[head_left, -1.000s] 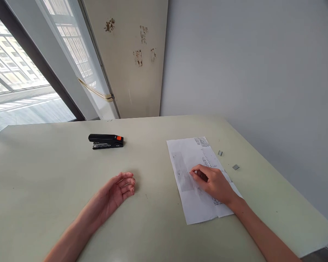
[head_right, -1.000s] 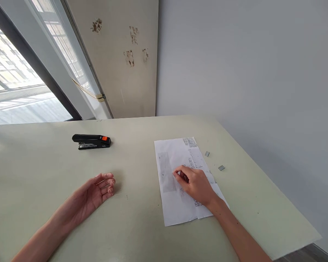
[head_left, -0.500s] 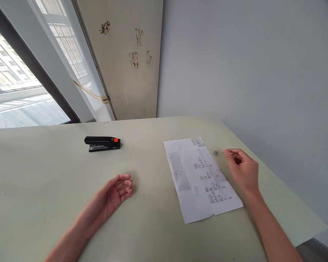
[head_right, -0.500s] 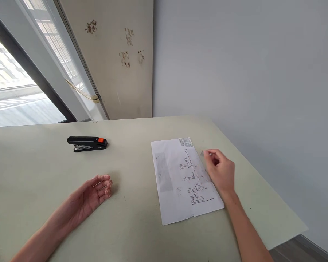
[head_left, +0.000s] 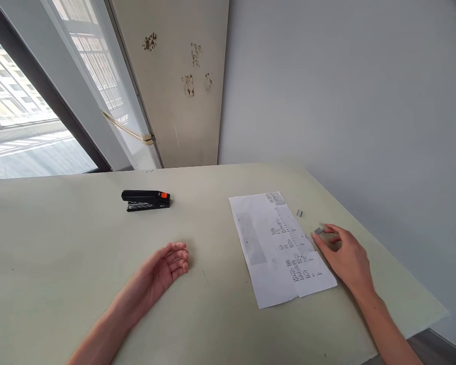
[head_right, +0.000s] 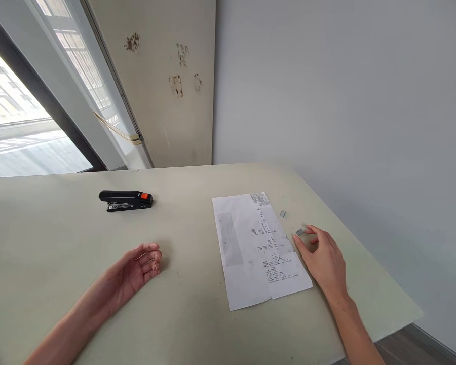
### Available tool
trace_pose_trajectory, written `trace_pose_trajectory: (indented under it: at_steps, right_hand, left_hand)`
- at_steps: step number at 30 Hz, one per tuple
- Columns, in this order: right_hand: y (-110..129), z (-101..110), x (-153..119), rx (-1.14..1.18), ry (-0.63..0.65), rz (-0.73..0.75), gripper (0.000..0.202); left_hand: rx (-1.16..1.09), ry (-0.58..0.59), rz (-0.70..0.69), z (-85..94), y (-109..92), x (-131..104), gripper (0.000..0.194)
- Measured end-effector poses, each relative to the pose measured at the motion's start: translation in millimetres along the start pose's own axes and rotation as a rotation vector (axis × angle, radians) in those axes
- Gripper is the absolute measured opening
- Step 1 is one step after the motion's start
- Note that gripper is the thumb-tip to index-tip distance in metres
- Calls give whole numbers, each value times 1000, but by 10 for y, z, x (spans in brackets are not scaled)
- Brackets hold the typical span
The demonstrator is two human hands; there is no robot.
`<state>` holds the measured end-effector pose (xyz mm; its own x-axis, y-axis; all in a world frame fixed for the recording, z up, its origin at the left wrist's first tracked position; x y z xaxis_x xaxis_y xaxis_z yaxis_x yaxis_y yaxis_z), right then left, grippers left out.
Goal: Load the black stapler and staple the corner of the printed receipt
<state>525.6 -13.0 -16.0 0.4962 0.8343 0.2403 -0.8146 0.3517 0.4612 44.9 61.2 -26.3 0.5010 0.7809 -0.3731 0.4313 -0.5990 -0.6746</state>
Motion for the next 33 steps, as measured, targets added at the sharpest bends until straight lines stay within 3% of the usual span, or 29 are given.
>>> trace_pose_trajectory:
  at_steps: [7, 11, 16, 23, 26, 30, 33]
  right_hand:
    - [208, 4, 13, 136, 13, 29, 52]
    - [409, -107, -55, 265, 117, 66, 53]
    - [703, -326, -167, 209, 229, 202, 45]
    - [1122, -467, -305, 186, 303, 323, 43]
    - [1356, -526, -409, 212, 337, 364, 39]
    - [1703, -636, -633, 265, 396, 390, 40]
    - [1968, -703, -824, 329, 457, 404, 41]
  left_hand:
    - [2, -4, -5, -17, -1, -10, 19]
    - [2, -2, -8, -9, 5, -16, 19]
    - [3, 38, -8, -16, 18, -16, 21]
    - [36, 8, -42, -59, -12, -22, 18]
    - [227, -14, -182, -118, -105, -90, 25]
    - [754, -103, -482, -267, -281, -256, 23]
    - [1034, -60, -565, -397, -246, -284, 16]
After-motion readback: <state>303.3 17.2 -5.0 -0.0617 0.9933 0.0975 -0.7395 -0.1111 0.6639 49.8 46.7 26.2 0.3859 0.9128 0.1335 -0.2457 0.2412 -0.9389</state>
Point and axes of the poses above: each hand's wrist, its own x-axis towards the middle knuckle, its own z-axis out of the back of the hand, y = z × x, the point moved 8 cm from there along x, towards the middle knuckle, and after that the axes turned 5 degrees about y, right-handed, at the moved point
